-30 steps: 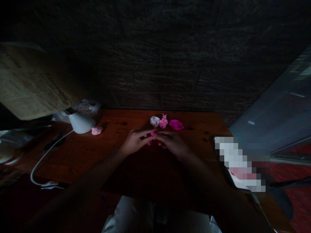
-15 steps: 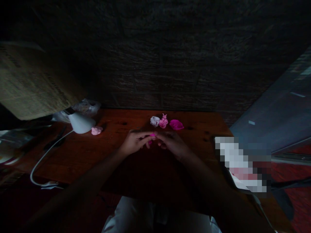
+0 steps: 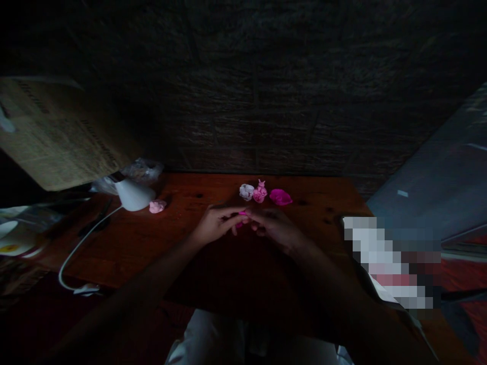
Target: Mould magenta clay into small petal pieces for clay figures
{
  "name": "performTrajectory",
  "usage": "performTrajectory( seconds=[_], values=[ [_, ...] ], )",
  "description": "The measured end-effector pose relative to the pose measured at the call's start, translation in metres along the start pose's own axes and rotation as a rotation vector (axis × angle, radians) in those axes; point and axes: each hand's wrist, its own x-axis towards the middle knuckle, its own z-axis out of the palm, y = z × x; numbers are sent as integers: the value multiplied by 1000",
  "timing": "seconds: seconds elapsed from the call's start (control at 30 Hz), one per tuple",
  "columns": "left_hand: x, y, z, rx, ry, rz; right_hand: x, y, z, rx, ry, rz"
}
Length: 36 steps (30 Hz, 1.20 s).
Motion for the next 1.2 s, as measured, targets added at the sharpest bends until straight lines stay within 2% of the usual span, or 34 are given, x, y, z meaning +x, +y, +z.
performTrajectory(
  seconds=[0.2,0.47,0.67,0.83,0.97,1.1,1.2],
  values=[
    [4,3,1,-160,87,-95,-1,-4,1,85,4,-78],
    [8,10,4,-364,138,-240,-3,-7,4,161,-12,-75],
    [10,11,4,-474,62,-257,-4,-5,5,247,-58,-27],
    [10,10,4,-557,88,-284,-3,-3,7,256,-106,-30],
    [13,11,2,-581,140,-341,-4,-4,8,227,-70,6],
    [15,10,1,-626,232,-305,-4,-7,5,203,-20,14],
    [15,7,2,-646,225,-298,-3,-7,3,170,17,0]
  ],
)
